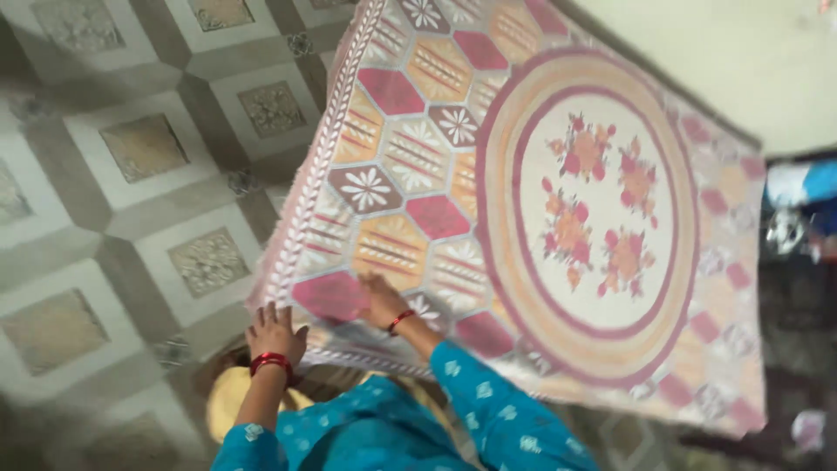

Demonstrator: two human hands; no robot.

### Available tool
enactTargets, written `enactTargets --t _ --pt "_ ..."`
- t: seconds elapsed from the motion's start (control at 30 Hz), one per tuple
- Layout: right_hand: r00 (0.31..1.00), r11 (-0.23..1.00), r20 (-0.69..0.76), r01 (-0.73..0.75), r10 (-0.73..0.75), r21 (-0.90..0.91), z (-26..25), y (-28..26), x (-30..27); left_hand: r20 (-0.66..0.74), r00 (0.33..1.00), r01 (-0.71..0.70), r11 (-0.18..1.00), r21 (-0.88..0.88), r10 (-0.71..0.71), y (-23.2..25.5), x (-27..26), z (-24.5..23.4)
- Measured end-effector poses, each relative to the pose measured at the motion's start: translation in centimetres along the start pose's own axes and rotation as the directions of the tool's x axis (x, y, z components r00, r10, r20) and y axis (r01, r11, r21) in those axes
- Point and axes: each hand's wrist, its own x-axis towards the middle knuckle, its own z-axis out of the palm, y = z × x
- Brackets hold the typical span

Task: Spreading and tucking in a bedsheet on a bed.

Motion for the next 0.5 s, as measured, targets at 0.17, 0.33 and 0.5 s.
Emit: enactTargets --t 0.17,0.33,0.5 --pt "0.967 0.955 -0.124 -0.188 0.22 0.228 0.0 -5.2 1.8 0.032 0.981 -0.196 0.975 0.108 0.194 -12.4 2.1 -7.7" --pt "0.918 0.898 -0.119 -0.332 0.378 0.29 0.9 -11.0 2.6 0.049 0.997 -0.057 0.998 0.04 0.055 -22.6 5.6 -13.3" --pt "0.9 0.891 -0.154 -0.355 0.407 0.283 -1.1 -14.8 4.9 0.113 0.977 -0.165 0.974 -0.152 0.183 -23.7 12.1 -17.0"
